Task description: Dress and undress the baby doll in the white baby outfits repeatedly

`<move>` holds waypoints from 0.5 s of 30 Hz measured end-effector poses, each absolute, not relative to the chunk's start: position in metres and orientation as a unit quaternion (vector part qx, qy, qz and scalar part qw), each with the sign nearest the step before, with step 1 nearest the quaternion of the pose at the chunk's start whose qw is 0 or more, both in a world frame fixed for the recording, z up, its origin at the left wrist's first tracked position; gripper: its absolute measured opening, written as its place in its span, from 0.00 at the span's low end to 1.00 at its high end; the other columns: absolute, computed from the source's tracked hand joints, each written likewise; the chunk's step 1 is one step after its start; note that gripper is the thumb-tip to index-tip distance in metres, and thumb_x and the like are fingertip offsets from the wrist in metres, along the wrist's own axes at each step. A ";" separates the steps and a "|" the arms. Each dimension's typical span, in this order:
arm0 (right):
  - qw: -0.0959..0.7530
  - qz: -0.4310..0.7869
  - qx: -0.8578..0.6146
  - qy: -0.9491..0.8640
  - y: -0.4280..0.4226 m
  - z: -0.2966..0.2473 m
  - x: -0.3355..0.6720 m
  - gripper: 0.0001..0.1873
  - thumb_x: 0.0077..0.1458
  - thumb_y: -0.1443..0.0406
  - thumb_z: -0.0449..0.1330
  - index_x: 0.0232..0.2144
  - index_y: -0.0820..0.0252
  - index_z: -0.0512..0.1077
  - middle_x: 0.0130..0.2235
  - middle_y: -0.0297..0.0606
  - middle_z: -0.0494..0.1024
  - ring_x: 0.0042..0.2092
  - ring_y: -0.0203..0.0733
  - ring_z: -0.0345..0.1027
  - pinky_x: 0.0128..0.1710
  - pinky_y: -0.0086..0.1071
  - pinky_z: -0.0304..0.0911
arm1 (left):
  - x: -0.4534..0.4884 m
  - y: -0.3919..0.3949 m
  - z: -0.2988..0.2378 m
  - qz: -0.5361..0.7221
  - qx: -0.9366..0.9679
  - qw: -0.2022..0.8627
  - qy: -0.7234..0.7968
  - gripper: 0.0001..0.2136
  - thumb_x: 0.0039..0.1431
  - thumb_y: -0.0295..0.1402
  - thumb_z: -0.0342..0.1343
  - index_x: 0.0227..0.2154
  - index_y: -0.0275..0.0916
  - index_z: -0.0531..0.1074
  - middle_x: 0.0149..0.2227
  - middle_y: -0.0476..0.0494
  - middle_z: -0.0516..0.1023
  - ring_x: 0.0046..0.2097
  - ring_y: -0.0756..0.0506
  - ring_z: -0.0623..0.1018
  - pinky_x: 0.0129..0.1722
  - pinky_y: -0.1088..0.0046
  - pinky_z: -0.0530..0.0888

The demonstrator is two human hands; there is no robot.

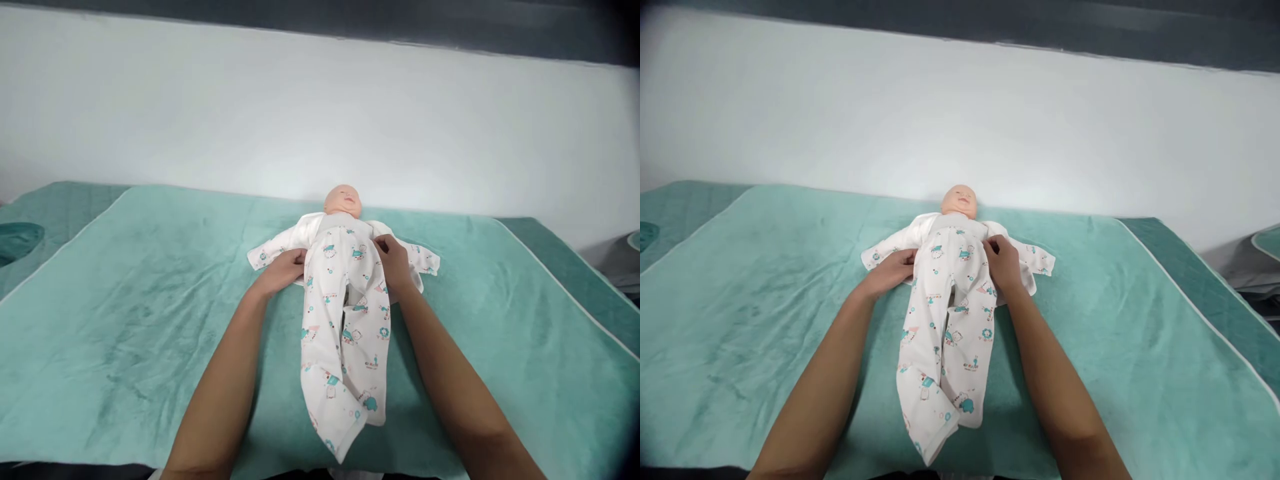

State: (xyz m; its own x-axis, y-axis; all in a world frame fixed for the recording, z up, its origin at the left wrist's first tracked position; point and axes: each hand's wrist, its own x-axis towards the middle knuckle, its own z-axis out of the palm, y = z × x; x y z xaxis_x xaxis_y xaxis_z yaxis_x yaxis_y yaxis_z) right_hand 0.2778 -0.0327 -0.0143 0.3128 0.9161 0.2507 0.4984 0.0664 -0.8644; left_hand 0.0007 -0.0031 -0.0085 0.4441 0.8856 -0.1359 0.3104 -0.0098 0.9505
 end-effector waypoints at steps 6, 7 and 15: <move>0.425 0.365 -0.620 -0.549 -0.050 -0.018 0.292 0.13 0.53 0.58 0.57 0.36 0.58 0.78 0.38 0.35 0.81 0.42 0.44 0.71 0.44 0.36 0.64 | 0.003 -0.012 -0.003 0.283 0.616 0.597 0.428 0.18 0.47 0.32 0.59 0.44 0.36 0.75 0.38 0.44 0.81 0.38 0.46 0.78 0.36 0.73 0.73; 0.436 0.407 -0.590 -0.544 -0.050 -0.019 0.294 0.14 0.52 0.59 0.59 0.39 0.58 0.77 0.39 0.35 0.81 0.43 0.44 0.71 0.44 0.36 0.64 | 0.005 -0.014 -0.003 0.303 0.606 0.597 0.431 0.19 0.46 0.31 0.59 0.45 0.37 0.74 0.39 0.45 0.81 0.38 0.46 0.78 0.36 0.73 0.74; 0.469 0.579 -0.446 -0.496 -0.042 -0.025 0.299 0.19 0.44 0.57 0.69 0.40 0.56 0.76 0.39 0.34 0.81 0.41 0.42 0.73 0.45 0.38 0.69 | 0.015 -0.027 -0.012 0.357 0.547 0.621 0.435 0.19 0.46 0.34 0.64 0.43 0.36 0.76 0.36 0.42 0.82 0.37 0.43 0.80 0.35 0.68 0.76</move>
